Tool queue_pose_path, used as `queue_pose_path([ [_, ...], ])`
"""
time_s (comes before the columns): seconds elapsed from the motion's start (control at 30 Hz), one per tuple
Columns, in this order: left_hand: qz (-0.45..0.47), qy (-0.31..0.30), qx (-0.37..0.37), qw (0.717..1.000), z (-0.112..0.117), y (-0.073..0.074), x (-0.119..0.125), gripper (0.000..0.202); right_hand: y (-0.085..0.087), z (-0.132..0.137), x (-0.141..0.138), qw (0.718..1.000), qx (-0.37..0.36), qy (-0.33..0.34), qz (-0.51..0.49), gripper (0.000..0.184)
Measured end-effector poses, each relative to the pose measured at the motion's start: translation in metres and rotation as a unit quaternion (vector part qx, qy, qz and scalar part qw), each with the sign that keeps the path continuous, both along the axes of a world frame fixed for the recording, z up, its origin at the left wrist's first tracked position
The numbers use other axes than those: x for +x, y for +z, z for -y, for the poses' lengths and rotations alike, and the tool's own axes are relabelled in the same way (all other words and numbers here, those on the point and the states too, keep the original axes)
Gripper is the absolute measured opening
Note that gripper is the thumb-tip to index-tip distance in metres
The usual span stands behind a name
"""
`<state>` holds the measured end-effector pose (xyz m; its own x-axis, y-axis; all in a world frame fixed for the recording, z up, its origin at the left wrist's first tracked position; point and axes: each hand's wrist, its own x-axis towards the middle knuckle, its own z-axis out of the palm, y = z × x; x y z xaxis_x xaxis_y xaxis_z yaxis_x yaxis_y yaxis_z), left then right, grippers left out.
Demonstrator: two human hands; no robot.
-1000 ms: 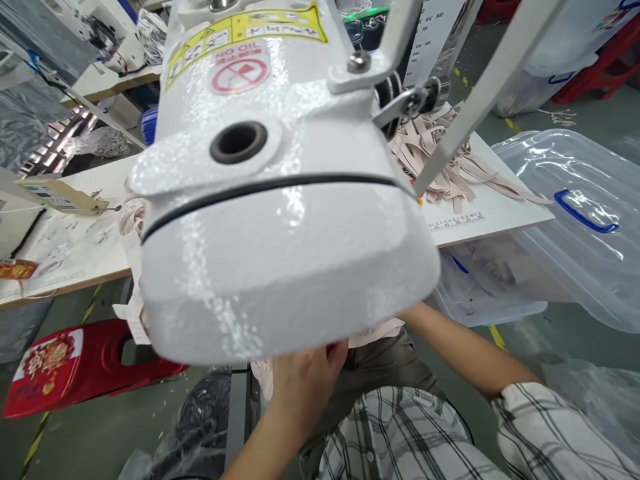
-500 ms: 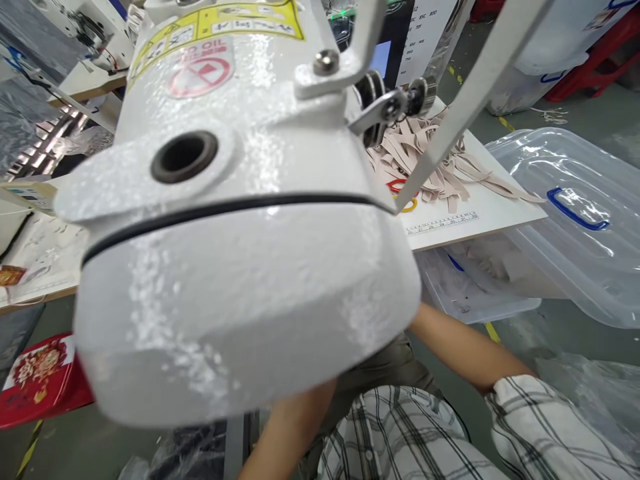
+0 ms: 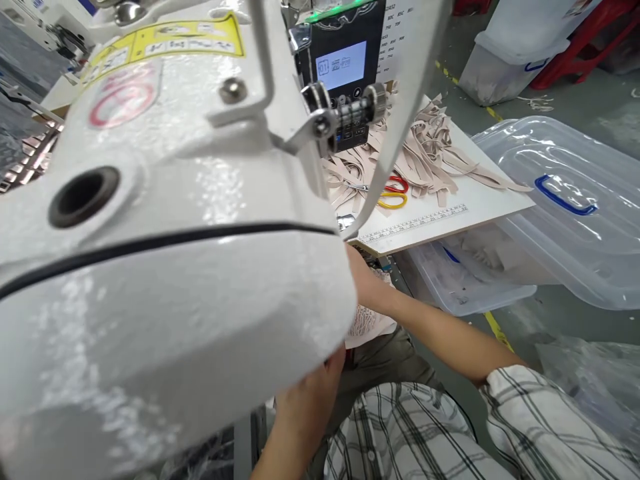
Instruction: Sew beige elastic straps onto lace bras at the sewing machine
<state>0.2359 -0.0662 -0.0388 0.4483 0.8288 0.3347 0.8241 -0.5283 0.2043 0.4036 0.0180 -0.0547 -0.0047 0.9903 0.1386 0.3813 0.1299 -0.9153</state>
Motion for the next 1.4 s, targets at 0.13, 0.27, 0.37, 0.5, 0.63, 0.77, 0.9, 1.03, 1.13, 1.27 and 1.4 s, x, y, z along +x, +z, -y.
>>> queue_pose_path([
  [0.13,-0.020,-0.006,0.037,0.999,0.000,0.000,0.005,0.058,-0.003,0.001,0.002,0.998,0.057,-0.007,0.031,0.023],
  [0.27,-0.031,-0.022,0.044,0.998,0.001,0.001,0.007,0.057,-0.007,0.003,0.005,0.997,0.080,-0.016,-0.019,0.030],
  [0.37,-0.036,-0.023,0.029,0.999,0.002,0.001,0.001,0.058,-0.007,0.006,0.004,0.996,0.073,-0.023,-0.043,0.027],
  [0.5,-0.039,-0.024,0.026,0.999,0.002,0.001,-0.003,0.056,-0.007,0.012,0.003,0.993,0.072,-0.035,-0.085,0.025],
  [0.63,-0.035,-0.047,0.047,0.997,0.002,0.000,0.003,0.058,-0.012,0.021,0.004,0.981,0.044,-0.075,-0.172,0.029],
  [0.77,-0.031,-0.041,0.049,0.997,0.002,-0.002,0.000,0.058,-0.016,0.034,0.004,0.970,0.018,-0.088,-0.225,0.026],
  [0.9,-0.008,-0.021,0.074,0.997,0.006,-0.010,-0.008,0.075,-0.015,0.051,0.000,0.968,-0.017,-0.076,-0.239,0.022],
  [1.03,0.031,0.008,0.049,0.998,0.010,-0.019,-0.010,0.087,-0.014,0.066,-0.003,0.969,-0.041,-0.070,-0.234,0.026],
  [1.13,0.048,0.006,0.024,0.999,0.016,-0.023,-0.007,0.088,-0.016,0.080,-0.003,0.976,-0.025,-0.057,-0.209,0.032],
  [1.27,0.041,-0.017,0.016,0.999,0.046,-0.032,0.008,0.091,-0.015,0.107,-0.004,0.987,-0.045,-0.034,-0.152,0.033],
  [1.4,0.056,-0.059,0.005,0.997,0.087,-0.046,0.021,0.089,-0.011,0.135,-0.004,0.964,-0.120,-0.023,-0.237,0.036],
])
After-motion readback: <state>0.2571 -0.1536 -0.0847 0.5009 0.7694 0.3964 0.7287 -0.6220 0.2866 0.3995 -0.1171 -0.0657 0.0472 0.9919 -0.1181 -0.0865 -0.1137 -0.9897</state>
